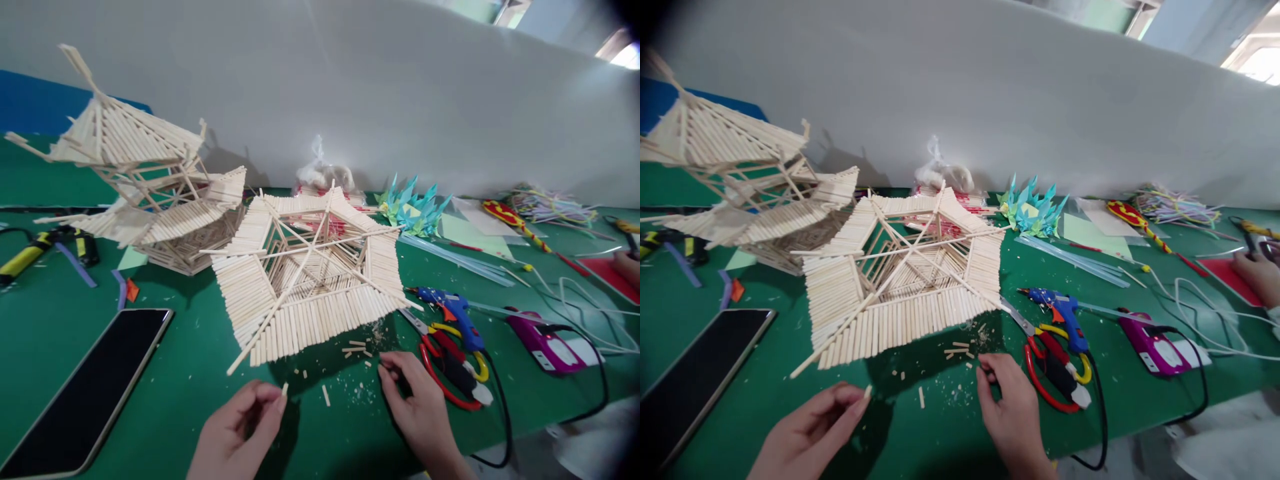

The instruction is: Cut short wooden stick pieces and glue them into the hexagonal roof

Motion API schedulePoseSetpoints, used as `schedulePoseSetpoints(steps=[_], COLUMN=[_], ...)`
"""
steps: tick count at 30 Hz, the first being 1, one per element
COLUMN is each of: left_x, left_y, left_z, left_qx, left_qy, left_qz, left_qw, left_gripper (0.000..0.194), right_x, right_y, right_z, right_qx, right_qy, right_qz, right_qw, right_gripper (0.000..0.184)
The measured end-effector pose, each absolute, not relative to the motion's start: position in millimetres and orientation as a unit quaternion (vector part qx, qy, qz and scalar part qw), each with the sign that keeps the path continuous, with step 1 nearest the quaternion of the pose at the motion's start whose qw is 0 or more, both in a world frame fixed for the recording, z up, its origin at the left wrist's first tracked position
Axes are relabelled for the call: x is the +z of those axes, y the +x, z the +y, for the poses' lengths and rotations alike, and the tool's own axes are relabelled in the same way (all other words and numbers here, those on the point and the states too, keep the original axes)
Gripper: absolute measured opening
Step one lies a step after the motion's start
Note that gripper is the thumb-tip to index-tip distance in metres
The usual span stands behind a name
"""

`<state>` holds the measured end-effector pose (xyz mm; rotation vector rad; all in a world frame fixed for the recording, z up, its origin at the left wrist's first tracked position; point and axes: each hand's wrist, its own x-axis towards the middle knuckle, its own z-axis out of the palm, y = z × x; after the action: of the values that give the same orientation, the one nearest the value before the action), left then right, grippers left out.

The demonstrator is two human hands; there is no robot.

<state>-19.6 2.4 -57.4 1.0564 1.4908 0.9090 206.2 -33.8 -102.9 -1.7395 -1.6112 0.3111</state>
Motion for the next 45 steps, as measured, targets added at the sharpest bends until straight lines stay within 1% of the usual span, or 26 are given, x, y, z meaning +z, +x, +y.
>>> schedulePoseSetpoints(steps=[3,5,10,15,20,26,29,31,33,36,41,45], left_x=[-62,-64,-73,-84,-91,-98,-101,-104,-106,-108,-107,-101], left_y=[-19,-23,-31,-28,-22,-14,-12,-12,-13,-14,-13,-15], left_z=[12,18,27,39,48,48,48,48,48,48,49,47], left_qx=[0.297,0.270,0.257,0.232,0.208,0.193,0.190,0.184,0.177,0.171,0.177,0.194], left_qy=[0.594,0.652,0.688,0.735,0.784,0.815,0.824,0.829,0.830,0.831,0.835,0.830], left_qz=[0.609,0.599,0.598,0.583,0.560,0.539,0.530,0.527,0.527,0.527,0.517,0.513], left_qw=[0.434,0.378,0.321,0.257,0.169,0.085,0.057,0.046,0.043,0.047,0.069,0.102], left_gripper=[0.017,0.017,0.017,0.020,0.020,0.028,0.023,0.015,0.010,0.012,0.011,0.019], right_x=[-96,-90,-80,-75,-74,-77,-74,-72,-71,-71,-70,-68], right_y=[183,165,132,118,112,116,123,131,138,145,144,139], right_z=[-23,-13,8,21,26,23,20,18,19,20,20,18], right_qx=[0.146,0.167,0.198,0.192,0.187,0.199,0.207,0.212,0.215,0.215,0.218,0.234], right_qy=[-0.644,-0.620,-0.592,-0.597,-0.598,-0.598,-0.610,-0.622,-0.631,-0.640,-0.634,-0.604], right_qz=[-0.665,-0.696,-0.747,-0.765,-0.774,-0.771,-0.756,-0.743,-0.731,-0.722,-0.731,-0.751], right_qw=[0.349,0.322,0.229,0.146,0.090,0.093,0.114,0.129,0.143,0.151,0.129,0.127], right_gripper=[0.013,0.014,0.017,0.010,0.012,0.014,0.013,0.013,0.014,0.014,0.013,0.014])
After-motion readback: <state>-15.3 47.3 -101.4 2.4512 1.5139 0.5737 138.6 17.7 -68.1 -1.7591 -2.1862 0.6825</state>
